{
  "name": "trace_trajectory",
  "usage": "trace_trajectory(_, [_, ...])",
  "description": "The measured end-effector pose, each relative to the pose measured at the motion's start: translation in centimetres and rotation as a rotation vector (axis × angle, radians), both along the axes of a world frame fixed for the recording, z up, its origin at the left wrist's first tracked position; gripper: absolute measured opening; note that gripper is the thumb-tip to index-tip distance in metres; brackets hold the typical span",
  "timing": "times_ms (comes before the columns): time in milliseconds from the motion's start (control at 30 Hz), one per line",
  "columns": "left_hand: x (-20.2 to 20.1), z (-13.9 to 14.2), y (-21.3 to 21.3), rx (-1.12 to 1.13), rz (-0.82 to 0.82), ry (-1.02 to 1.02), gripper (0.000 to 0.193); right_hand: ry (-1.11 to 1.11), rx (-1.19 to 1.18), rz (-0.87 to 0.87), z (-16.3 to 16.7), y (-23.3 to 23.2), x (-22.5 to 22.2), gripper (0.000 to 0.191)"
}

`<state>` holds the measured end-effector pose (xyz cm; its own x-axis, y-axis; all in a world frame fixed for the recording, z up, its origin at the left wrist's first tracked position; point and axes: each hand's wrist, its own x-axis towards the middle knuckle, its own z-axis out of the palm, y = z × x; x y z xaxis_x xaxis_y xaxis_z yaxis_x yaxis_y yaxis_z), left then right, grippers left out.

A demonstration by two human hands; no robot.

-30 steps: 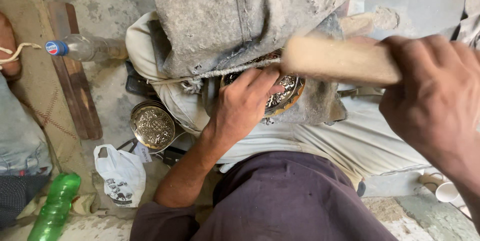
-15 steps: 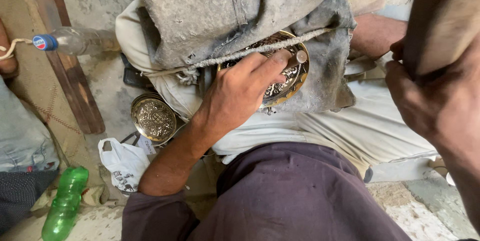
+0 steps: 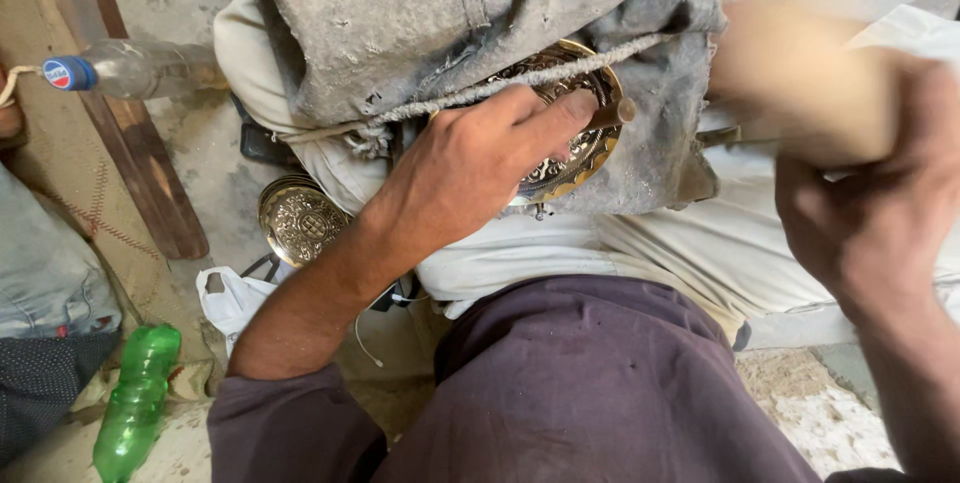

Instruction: The person sits on the floor holding a steel punch against an ornate brass plate resting on a cloth-covered sandbag on their lap, and repeatedly strikes the punch with a wooden mallet to chase the decorative pattern, repositioning the punch around the plate and rotating the plate as they work.

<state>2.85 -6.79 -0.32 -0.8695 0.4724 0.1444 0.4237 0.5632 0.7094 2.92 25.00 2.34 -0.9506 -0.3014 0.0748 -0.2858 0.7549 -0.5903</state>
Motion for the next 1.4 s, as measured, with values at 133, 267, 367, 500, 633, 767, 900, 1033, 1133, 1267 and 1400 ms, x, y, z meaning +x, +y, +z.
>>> trace_trajectory(133, [0.0, 0.4, -0.3, -0.061, -0.036, 0.006, 0.037, 0.01, 0.011, -0.046, 0.1, -0.8, 1.0, 0.03])
trace_trajectory(267, [-0.2, 0.4, -0.5, -0.041, -0.076, 0.057, 0.036, 0.133, 0.195, -0.075, 0.1, -2.7, 1.5, 0.034])
trace_trajectory(367, [-0.6, 0.3, -0.4, -0.073, -0.116, 0.057, 0.036, -0.002, -0.062, -0.243, 0.2, -3.8, 2.1, 0.036])
trace_trajectory(500, [-1.1, 0.7, -0.5, -0.113, -0.148, 0.084, 0.038, 0.245, 0.429, -0.082, 0.0, -4.0, 3.1, 0.046])
trace_trajectory(633, [-1.3, 1.3, -0.6, -0.14, -0.172, 0.116, 0.034, -0.056, -0.077, -0.36, -0.3, -4.2, 5.0, 0.043])
trace_trajectory(767, [-1.7, 1.4, -0.5, -0.134, -0.189, 0.128, 0.03, -0.074, -0.059, -0.415, -0.4, -5.2, 6.3, 0.044])
trace_trajectory(900, [-1.2, 2.2, -1.4, -0.084, -0.199, 0.127, 0.027, 0.013, 0.271, -0.235, 0.6, -6.2, 6.0, 0.041])
trace_trajectory(1033, [0.9, 3.7, -3.8, 0.23, 0.038, 0.138, 0.028, -0.365, -0.028, -0.297, 1.2, -7.4, 4.3, 0.039])
trace_trajectory(1133, [2.4, 4.0, -5.5, 0.099, 0.266, 0.118, 0.034, -0.281, -0.076, -0.168, 0.6, -9.3, 2.6, 0.043])
trace_trajectory(1267, [3.7, 3.1, -6.2, 0.136, 0.361, 0.115, 0.03, -0.083, 0.021, -0.098, 0.5, -10.4, -1.7, 0.037])
trace_trajectory(1400, [3.8, 1.6, -4.5, 0.171, 0.364, 0.08, 0.029, 0.074, -0.026, 0.072, 1.8, -10.3, -5.0, 0.035])
